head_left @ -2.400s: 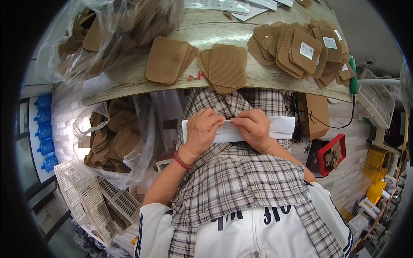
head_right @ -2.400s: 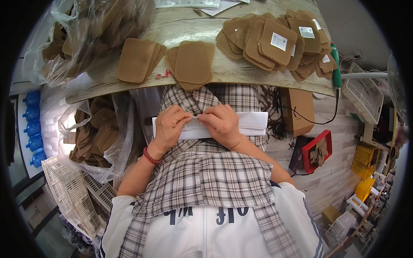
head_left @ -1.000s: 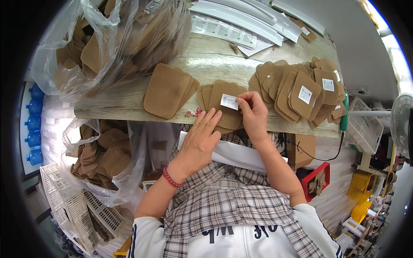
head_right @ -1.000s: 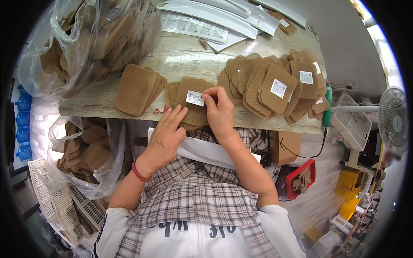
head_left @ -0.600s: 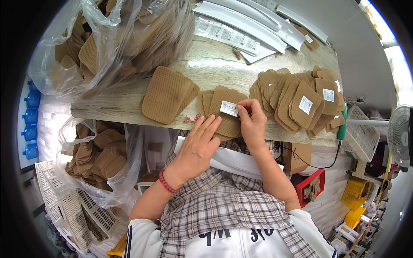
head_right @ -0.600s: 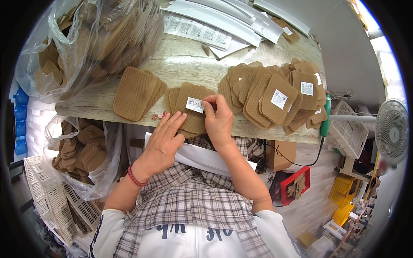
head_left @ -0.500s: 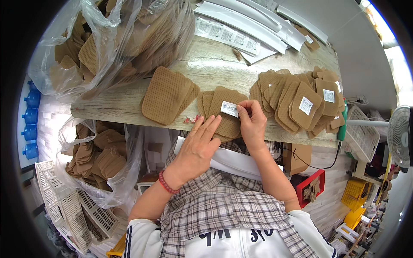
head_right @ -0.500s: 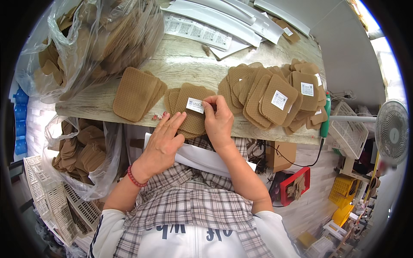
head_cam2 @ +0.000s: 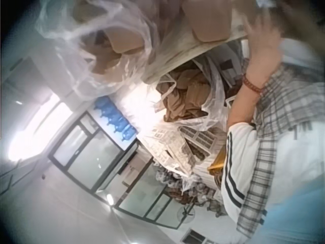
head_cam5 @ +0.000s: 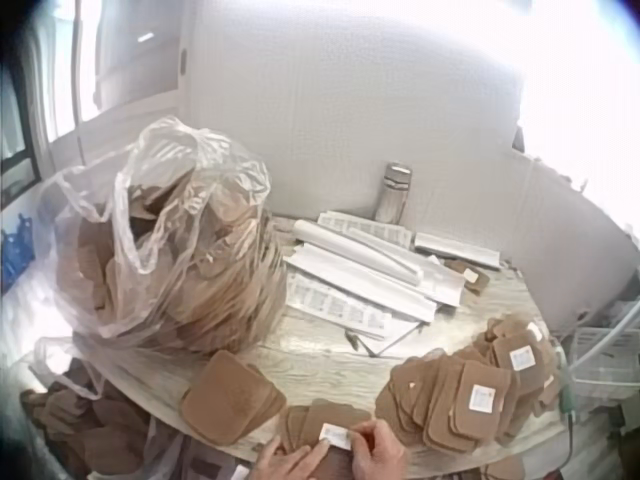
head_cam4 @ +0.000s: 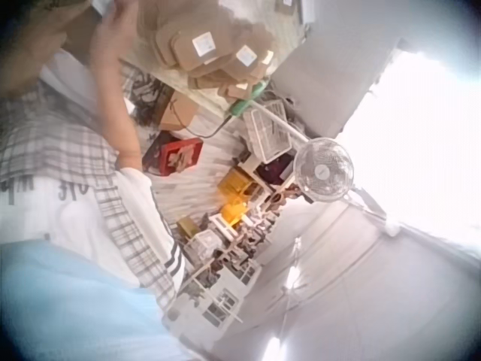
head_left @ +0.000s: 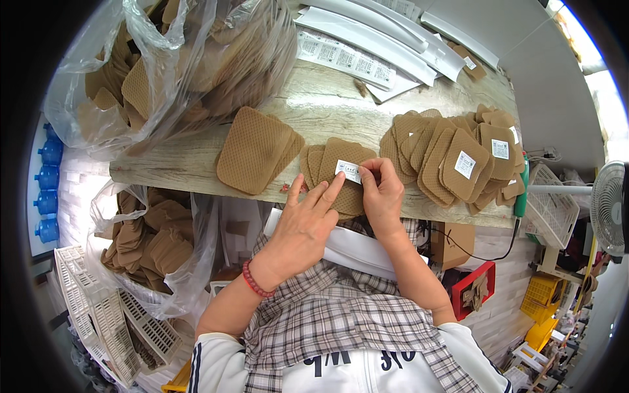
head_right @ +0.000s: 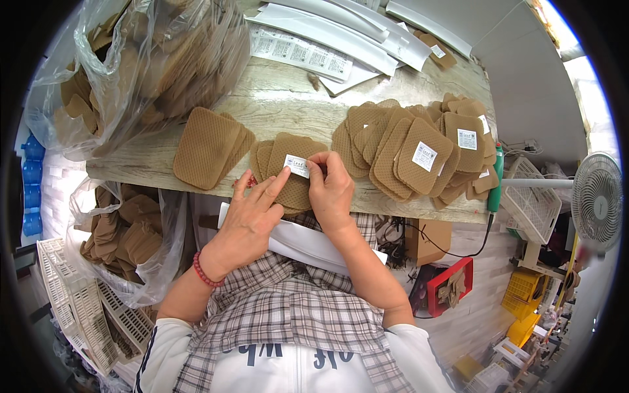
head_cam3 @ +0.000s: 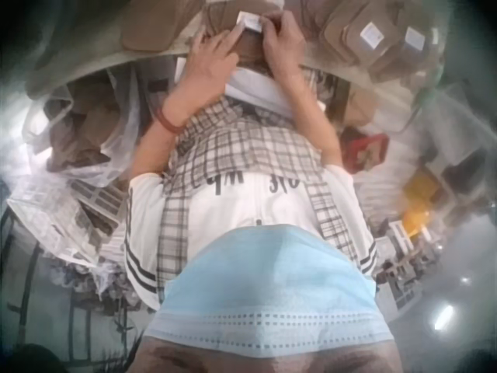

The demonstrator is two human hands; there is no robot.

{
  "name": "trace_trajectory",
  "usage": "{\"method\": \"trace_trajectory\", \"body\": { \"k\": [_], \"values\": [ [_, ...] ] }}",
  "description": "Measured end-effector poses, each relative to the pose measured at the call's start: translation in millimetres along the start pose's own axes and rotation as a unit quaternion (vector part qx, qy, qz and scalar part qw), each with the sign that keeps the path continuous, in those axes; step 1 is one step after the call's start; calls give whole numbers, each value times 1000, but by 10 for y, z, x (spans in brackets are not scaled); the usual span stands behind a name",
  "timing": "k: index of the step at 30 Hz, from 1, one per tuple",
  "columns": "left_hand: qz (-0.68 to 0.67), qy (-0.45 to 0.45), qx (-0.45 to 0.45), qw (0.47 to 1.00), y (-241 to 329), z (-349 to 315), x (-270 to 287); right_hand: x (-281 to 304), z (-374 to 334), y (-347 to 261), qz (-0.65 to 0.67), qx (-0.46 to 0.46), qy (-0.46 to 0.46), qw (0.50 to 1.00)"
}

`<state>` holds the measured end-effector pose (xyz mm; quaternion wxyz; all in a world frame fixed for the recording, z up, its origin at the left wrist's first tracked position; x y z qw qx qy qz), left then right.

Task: The person applies adhesive labels to small brown textured pads. They peel each label from a sheet and press it onto a pad, then place the labeled pad into a growing stack on the table.

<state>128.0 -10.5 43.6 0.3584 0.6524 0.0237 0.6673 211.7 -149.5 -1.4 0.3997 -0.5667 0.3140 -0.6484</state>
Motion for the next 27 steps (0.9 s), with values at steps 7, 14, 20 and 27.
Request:
{"method": "trace_trajectory", "body": {
  "k": [7, 14, 20, 27],
  "values": [
    [0, 0, 4, 1000, -4, 5, -13, -2, -15, -23, -4, 17, 6, 1000],
    [3, 3, 3, 1000, -11, -23, -41, -4, -28, -20, -8, 25, 10, 1000],
    [7, -12, 6, 1000, -13, -51, -67, -9, -33, -24, -17, 34, 16, 999],
    [12, -11, 8, 1000, -19, -79, -75, -16, -29, -52, -40, 40, 15, 998]
  ]
}}
Point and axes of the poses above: each hand's wrist, its own z-axis towards the middle knuckle, its own x-axis out of the back of the hand, y = z × x, the point moved 8 cm from there along z, towards the middle knuckle, and after that the axes turned 3 degrees about -y, right-handed, at the moved point
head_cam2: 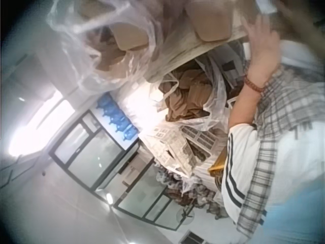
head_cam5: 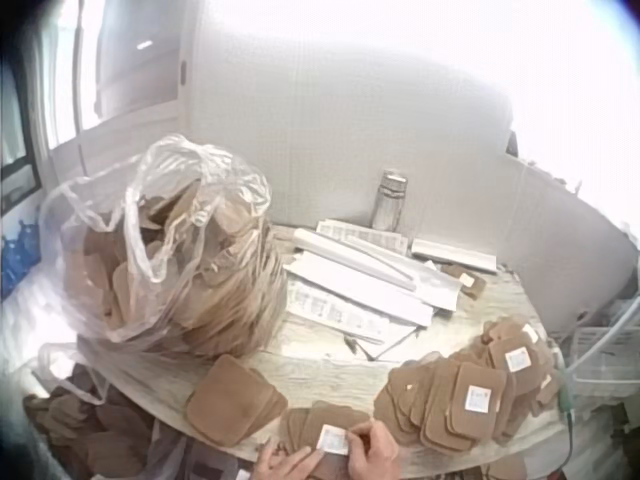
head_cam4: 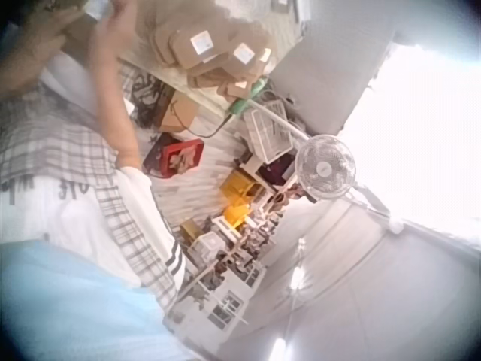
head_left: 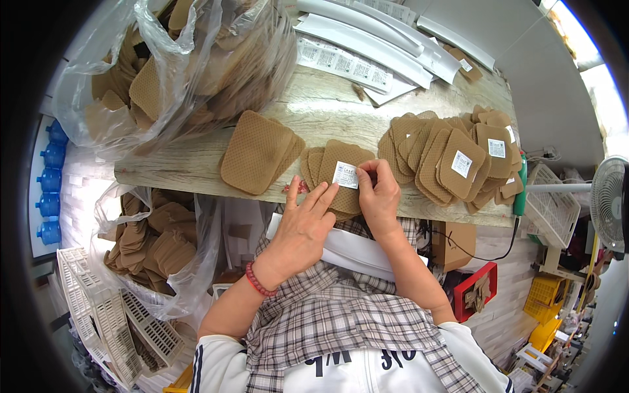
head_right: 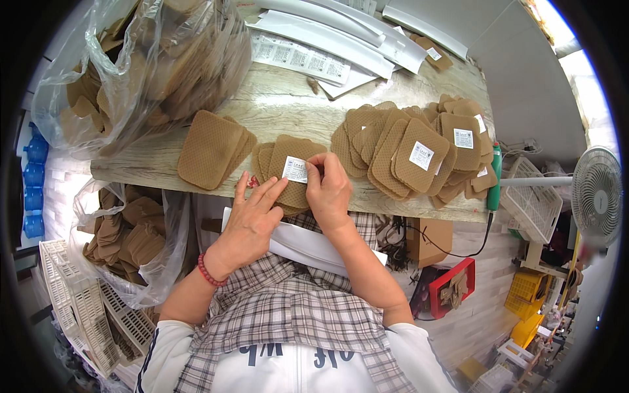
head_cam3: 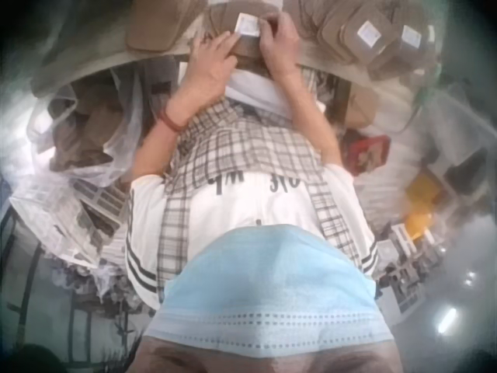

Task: The person applies adhesive labels to small brown textured pads. They peel each label from a sheet and press it onto a pad, then place the labeled pad into a growing stack on the table.

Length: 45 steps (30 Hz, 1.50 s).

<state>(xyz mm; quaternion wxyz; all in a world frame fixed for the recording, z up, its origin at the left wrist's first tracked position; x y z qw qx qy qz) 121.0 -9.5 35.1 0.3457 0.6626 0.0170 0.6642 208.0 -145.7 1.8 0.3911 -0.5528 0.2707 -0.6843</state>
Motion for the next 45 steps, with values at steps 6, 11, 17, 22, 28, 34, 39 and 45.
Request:
{"method": "trace_trajectory", "body": {
  "k": [6, 11, 17, 22, 28, 34, 39, 45],
  "values": [
    [2, 3, 10, 1000, 1, -7, -28, -23, 3, -201, -80, 49, 4, 996],
    [4, 17, 12, 1000, 4, -32, -75, -34, 50, -163, -207, 67, 7, 976],
    [-5, 22, 10, 1000, 0, -103, -115, -18, 221, 22, -165, -35, -51, 984],
    [-26, 39, 0, 999, 26, -156, -131, 5, 290, 16, -146, -22, -42, 988],
    [-20, 59, 11, 998, 82, -276, -57, 235, 232, -249, 75, -17, -32, 997],
    [-98, 33, 79, 992, 92, -461, 18, 1350, 505, -426, 33, 72, 43, 996],
    [-185, 70, 89, 976, 15, -553, -138, 1580, 313, -628, -270, 167, 149, 936],
    [-256, 63, 128, 956, -143, -604, -286, 120, -988, -529, -32, 131, -229, 964]
  ]
}}
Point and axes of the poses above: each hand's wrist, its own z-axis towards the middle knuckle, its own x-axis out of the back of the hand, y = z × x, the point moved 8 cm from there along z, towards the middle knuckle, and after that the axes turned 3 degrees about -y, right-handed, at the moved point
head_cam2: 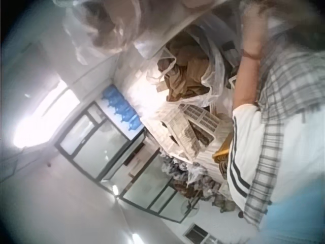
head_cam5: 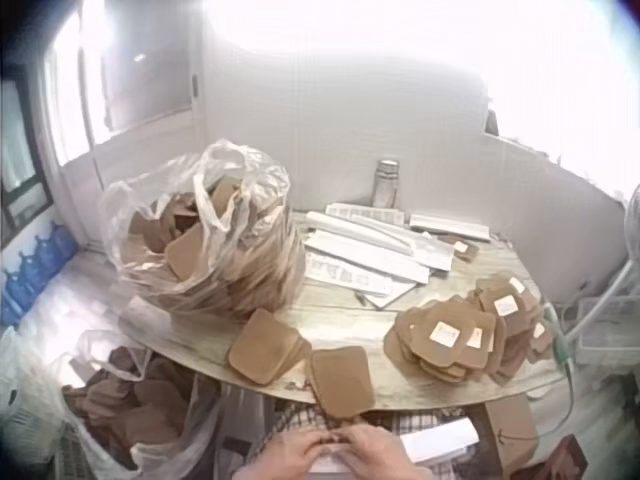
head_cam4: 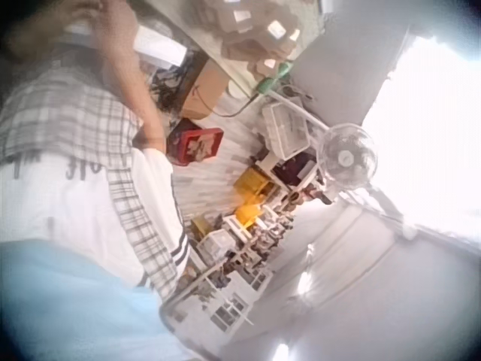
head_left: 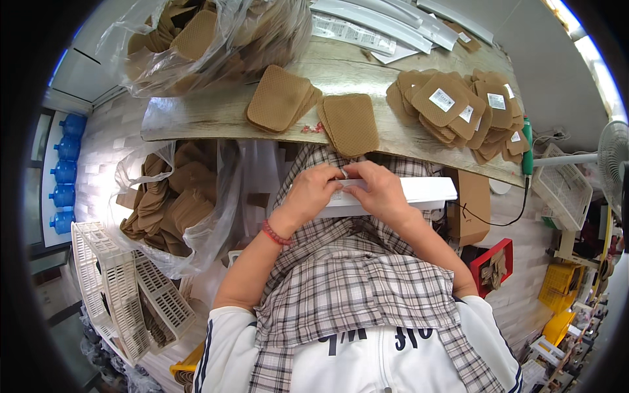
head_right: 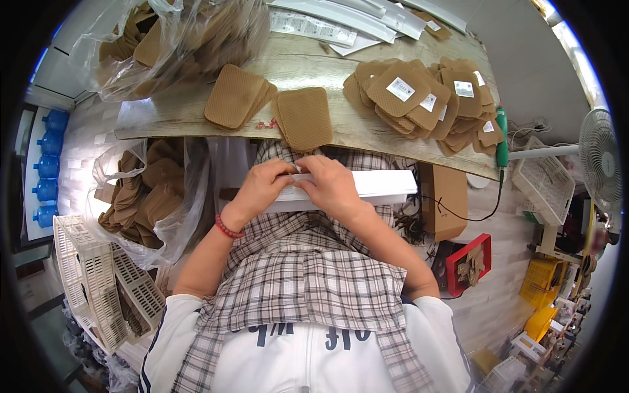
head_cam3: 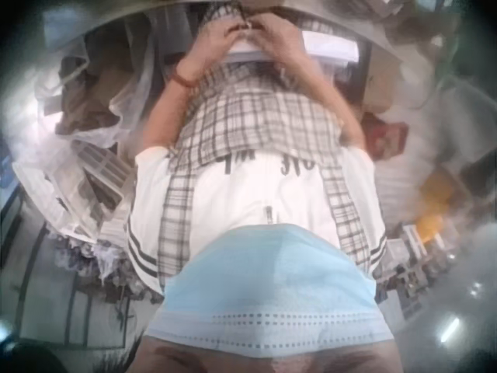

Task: The person applies adhesive labels to small brown textured pads. They peel each label from a sheet and press it onto a pad, then place the labeled pad into a growing stack on the table.

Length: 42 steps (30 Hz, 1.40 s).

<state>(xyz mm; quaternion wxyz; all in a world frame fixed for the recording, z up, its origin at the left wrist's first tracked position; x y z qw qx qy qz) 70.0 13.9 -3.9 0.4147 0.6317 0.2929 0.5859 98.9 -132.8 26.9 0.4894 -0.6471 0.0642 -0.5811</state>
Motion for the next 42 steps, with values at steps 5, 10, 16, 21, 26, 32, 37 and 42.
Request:
{"method": "trace_trajectory", "body": {
  "k": [5, 10, 16, 21, 26, 32, 37, 42],
  "values": [
    [70, -1, 61, 996, -129, -157, 259, -217, -66, 274, 39, -42, -16, 998],
    [-43, 39, 113, 992, -352, -207, 244, -191, -82, 12, -49, 117, 81, 989],
    [-76, 52, 118, 989, -420, -211, 225, -194, -174, -165, -129, 171, 140, 967],
    [-120, 50, 142, 981, -505, -188, 223, -211, -156, -163, -47, 154, 159, 974],
    [-181, -32, 219, 958, -653, -112, 157, -130, -289, -159, 88, 131, 115, 981],
    [53, 68, 31, 996, -82, 17, 339, 182, 17, 377, 423, -130, 141, 886],
    [174, 78, -131, 973, 454, 181, 247, 327, 690, 824, 365, -163, 88, 912],
    [158, 21, -133, 978, 286, 316, 124, 152, 928, 999, 282, -166, 54, 944]
  ]
}}
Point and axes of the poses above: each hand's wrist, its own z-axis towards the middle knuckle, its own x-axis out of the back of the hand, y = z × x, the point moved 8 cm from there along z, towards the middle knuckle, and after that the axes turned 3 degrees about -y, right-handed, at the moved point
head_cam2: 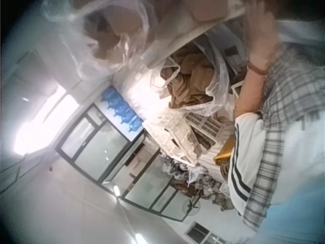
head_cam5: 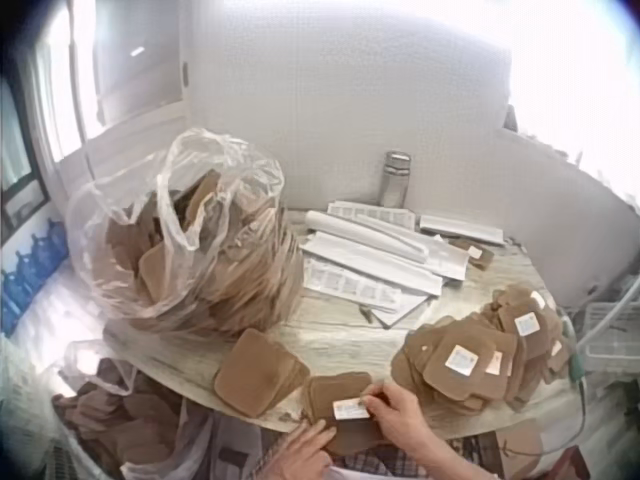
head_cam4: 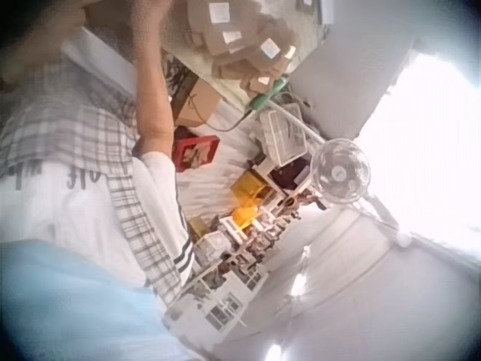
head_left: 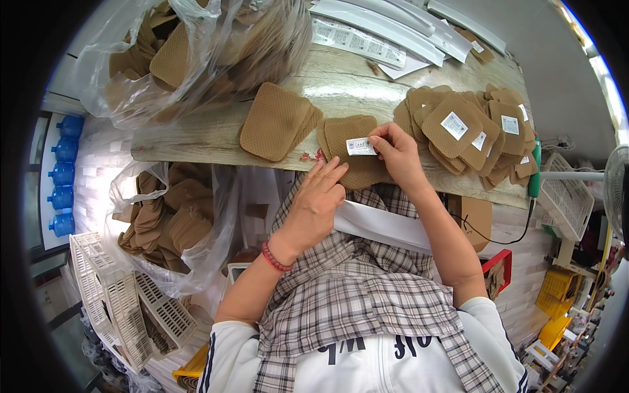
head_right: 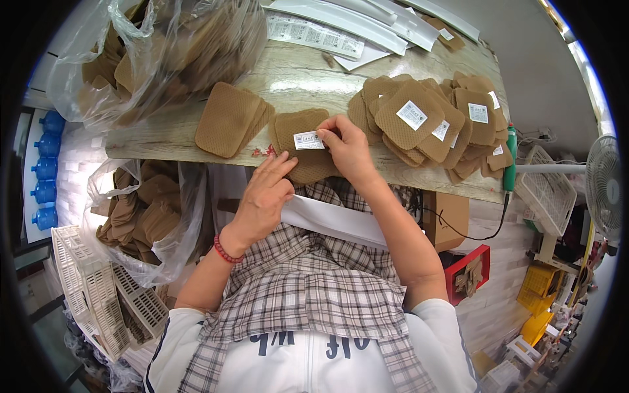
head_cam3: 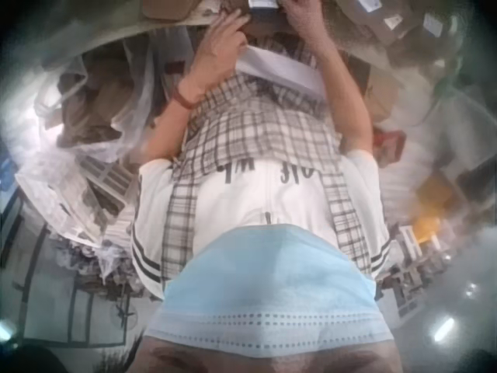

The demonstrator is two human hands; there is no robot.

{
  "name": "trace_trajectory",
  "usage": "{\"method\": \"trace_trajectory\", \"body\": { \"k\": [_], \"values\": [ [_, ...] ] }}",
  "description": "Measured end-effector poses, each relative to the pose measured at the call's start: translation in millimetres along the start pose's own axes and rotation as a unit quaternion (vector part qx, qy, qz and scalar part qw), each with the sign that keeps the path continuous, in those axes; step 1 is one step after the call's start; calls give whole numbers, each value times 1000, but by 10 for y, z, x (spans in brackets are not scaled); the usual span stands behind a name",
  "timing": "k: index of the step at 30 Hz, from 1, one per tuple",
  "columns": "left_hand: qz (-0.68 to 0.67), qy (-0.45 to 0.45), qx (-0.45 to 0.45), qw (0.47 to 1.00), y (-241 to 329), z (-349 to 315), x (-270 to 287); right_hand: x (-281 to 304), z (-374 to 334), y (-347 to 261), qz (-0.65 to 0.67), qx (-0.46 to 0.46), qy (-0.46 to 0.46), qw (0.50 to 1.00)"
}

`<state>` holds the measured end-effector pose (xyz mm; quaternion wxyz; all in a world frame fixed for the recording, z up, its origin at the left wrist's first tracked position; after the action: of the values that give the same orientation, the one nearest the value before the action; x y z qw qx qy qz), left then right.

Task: The person applies adhesive labels to small brown textured pads. They peel each label from a sheet and press it onto a pad, then place the labeled pad into a growing stack on the table.

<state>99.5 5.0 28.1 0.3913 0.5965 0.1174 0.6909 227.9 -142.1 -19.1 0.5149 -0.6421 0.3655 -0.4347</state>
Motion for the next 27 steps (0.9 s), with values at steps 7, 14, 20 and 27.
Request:
{"method": "trace_trajectory", "body": {
  "k": [7, 14, 20, 27],
  "values": [
    [3, 5, 4, 1000, -16, 26, -11, -2, 43, 41, -89, 23, 20, 996],
    [11, 2, 2, 1000, -4, 47, -2, 15, 33, -12, -142, -1, 24, 990],
    [16, -2, 1, 1000, -9, 50, -13, 0, 21, -78, -171, 17, 32, 985],
    [12, 2, 7, 1000, -11, 45, -17, -18, 0, -164, -191, 32, 38, 980]
  ]
}}
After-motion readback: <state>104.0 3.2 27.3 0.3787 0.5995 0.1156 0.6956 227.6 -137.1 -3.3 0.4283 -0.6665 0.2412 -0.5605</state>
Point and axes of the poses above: each hand's wrist, its own z-axis towards the middle knuckle, its own x-axis out of the back of the hand, y = z × x, the point moved 8 cm from there along z, towards the middle knuckle, and after that the axes turned 3 degrees about -y, right-handed, at the moved point
